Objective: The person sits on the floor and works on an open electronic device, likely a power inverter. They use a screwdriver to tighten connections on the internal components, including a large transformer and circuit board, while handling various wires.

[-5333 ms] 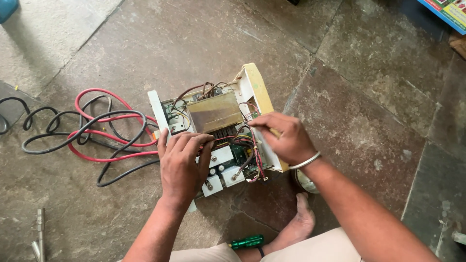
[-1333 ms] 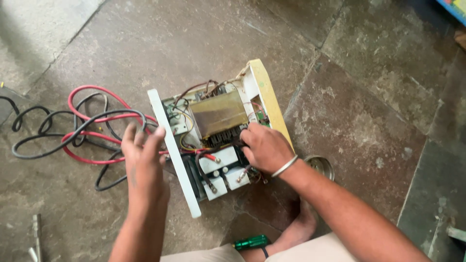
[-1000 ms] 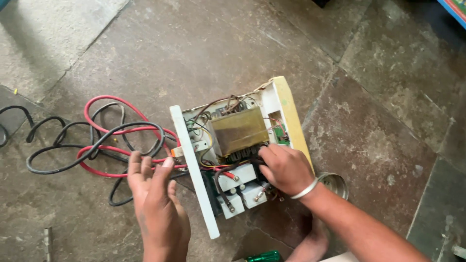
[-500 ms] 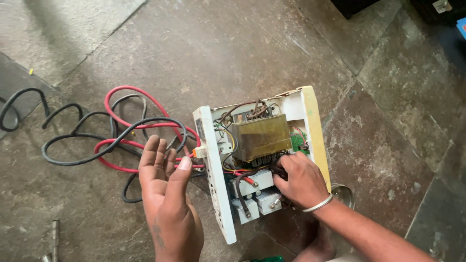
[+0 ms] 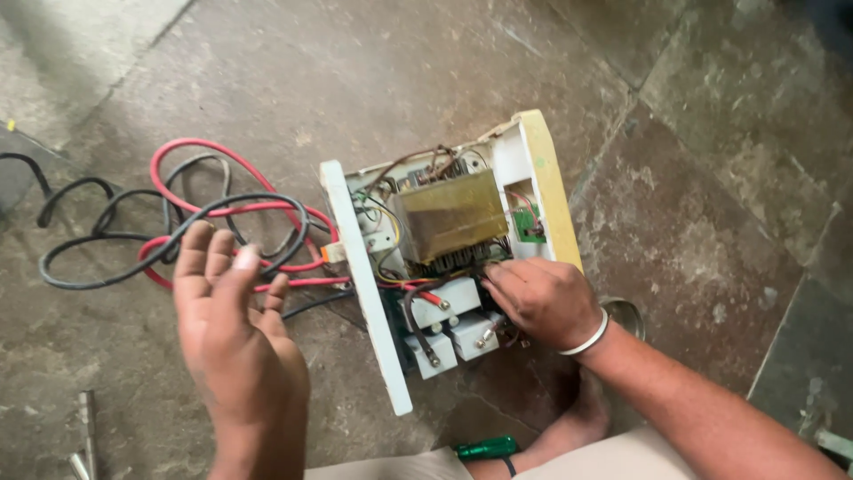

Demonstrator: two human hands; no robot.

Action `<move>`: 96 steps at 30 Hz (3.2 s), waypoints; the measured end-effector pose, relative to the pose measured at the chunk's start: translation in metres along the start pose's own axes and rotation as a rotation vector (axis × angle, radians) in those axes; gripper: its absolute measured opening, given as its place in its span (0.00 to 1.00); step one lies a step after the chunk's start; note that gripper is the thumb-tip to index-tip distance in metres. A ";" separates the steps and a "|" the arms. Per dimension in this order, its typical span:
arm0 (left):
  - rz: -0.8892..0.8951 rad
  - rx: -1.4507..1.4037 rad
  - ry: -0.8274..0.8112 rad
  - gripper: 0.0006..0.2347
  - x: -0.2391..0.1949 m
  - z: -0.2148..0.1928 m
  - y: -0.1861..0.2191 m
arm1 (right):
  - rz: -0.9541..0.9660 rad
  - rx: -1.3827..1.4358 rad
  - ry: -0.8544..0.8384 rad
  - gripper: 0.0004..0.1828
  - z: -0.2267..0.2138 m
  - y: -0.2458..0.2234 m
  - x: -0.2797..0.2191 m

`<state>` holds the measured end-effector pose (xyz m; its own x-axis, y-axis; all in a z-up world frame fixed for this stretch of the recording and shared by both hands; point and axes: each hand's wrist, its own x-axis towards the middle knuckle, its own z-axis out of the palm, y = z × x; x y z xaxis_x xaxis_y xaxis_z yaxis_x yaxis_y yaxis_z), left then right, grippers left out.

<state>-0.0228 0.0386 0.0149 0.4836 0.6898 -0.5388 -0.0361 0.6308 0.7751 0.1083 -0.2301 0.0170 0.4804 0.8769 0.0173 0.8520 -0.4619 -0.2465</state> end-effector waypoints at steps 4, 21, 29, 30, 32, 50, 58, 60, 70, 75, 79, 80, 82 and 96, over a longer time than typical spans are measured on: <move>-0.001 -0.014 -0.038 0.26 0.004 -0.005 -0.011 | 0.114 0.095 -0.012 0.06 -0.013 0.001 -0.012; -0.116 0.132 -0.101 0.24 0.011 0.002 -0.040 | 0.200 0.041 -0.091 0.08 -0.004 0.002 -0.018; -0.091 0.165 -0.142 0.18 0.012 0.000 -0.016 | 0.420 0.346 -0.115 0.09 -0.028 0.009 -0.010; -0.066 0.263 -0.167 0.16 0.012 0.002 -0.012 | 0.406 0.348 -0.104 0.09 -0.029 0.009 -0.010; 0.090 0.623 -0.233 0.12 0.006 0.005 -0.006 | 0.385 0.358 -0.078 0.09 -0.028 0.009 -0.009; 0.344 1.345 -0.385 0.09 -0.010 0.018 0.003 | 0.234 0.299 -0.464 0.12 -0.033 0.023 -0.008; 0.103 1.635 -0.705 0.11 -0.046 0.032 -0.015 | 0.197 0.264 -0.374 0.11 -0.021 0.018 -0.009; 0.096 1.601 -0.713 0.13 -0.046 0.029 -0.017 | 0.212 0.271 -0.371 0.11 -0.020 0.017 -0.011; 0.162 1.514 -0.720 0.12 -0.037 0.022 -0.006 | 0.187 0.232 -0.418 0.12 -0.022 0.006 0.005; 0.190 1.453 -0.496 0.12 -0.025 0.013 0.011 | 0.171 0.284 -0.312 0.11 -0.022 0.011 -0.003; 0.073 1.714 -0.526 0.11 -0.012 0.011 0.001 | 0.194 0.345 -0.217 0.10 -0.019 0.018 -0.006; 0.055 1.744 -0.562 0.11 -0.011 0.011 -0.005 | 0.189 0.352 -0.198 0.10 -0.019 0.018 -0.008; 0.042 1.767 -0.629 0.11 -0.009 0.013 -0.015 | 0.153 0.372 -0.212 0.10 -0.023 0.023 -0.012; 0.150 1.696 -0.545 0.10 -0.006 0.014 -0.041 | 0.036 0.367 -0.440 0.03 -0.026 0.027 -0.013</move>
<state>-0.0117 0.0033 -0.0089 0.7795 0.2955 -0.5523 0.5770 -0.6818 0.4497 0.1306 -0.2571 0.0349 0.3089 0.8708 -0.3824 0.6711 -0.4845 -0.5612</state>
